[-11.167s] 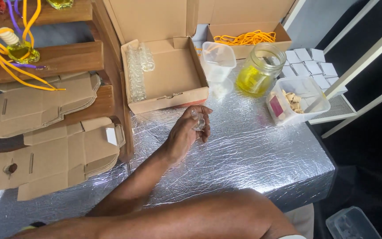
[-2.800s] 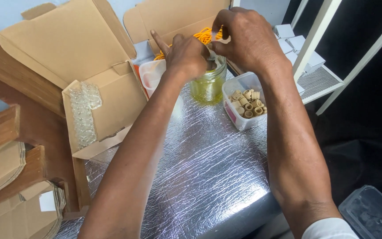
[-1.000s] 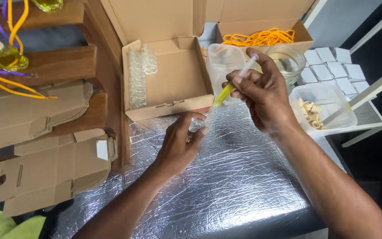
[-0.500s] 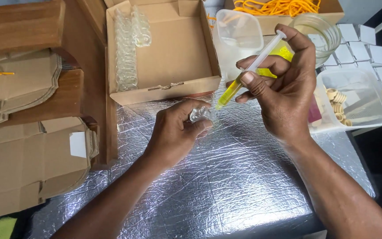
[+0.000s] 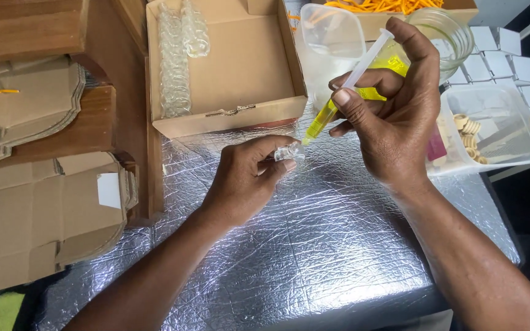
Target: Assembling small perfume bottles by threading caps, folding packaging boxes, and filling bottles with liquid using a syringe.
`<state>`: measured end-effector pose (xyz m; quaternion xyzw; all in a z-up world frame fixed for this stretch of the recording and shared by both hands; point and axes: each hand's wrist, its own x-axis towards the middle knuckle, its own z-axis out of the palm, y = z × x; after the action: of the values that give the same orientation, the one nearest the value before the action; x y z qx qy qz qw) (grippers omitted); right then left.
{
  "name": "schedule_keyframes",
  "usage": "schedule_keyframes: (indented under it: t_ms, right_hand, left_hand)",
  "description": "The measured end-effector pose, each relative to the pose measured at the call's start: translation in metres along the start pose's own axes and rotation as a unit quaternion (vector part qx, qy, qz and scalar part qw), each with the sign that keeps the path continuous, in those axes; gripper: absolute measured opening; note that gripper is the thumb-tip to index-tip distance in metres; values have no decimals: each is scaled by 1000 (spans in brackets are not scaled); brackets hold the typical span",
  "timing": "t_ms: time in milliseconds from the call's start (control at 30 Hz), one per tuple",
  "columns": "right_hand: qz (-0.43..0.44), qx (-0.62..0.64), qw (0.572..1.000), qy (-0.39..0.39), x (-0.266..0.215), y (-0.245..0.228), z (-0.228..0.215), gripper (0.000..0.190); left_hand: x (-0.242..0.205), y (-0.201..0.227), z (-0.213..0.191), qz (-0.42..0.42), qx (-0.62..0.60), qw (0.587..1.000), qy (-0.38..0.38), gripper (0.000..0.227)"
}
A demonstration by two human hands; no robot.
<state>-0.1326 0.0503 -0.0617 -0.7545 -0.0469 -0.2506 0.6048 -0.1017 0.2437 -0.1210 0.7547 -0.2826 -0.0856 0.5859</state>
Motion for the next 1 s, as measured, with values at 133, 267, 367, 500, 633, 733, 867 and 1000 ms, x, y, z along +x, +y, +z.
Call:
schedule_keyframes:
  t_ms: [133, 267, 367, 500, 633, 733, 867, 1000]
  right_hand:
    - [-35, 2, 999, -15, -2, 4, -2, 68]
    - [-63, 9, 998, -26, -2, 6, -3, 68]
    - [-73, 7, 997, -31, -2, 6, -3, 68]
    - [-83, 8, 996, -33, -1, 6, -3, 67]
    - [-76, 13, 996, -33, -1, 7, -2, 67]
    - [-58, 16, 998, -29, -1, 7, -2, 71]
    - [-69, 4, 997, -35, -2, 7, -2, 69]
    - [-62, 5, 998, -28, -2, 10, -3, 71]
  left_hand:
    - [-1, -2, 0, 37, 52, 998, 12, 34]
    - [0, 1, 1, 44, 46, 998, 11, 33]
    - [-1, 2, 1, 42, 56, 997, 13, 32]
    - [-1, 3, 2, 31, 74, 997, 14, 32]
    - [-1, 2, 2, 32, 71, 997, 20, 30]
    - [-1, 3, 2, 33, 67, 997, 17, 28]
    - [-1, 4, 1, 30, 66, 997, 19, 28]
    - [-1, 6, 1, 20, 65, 997, 17, 27]
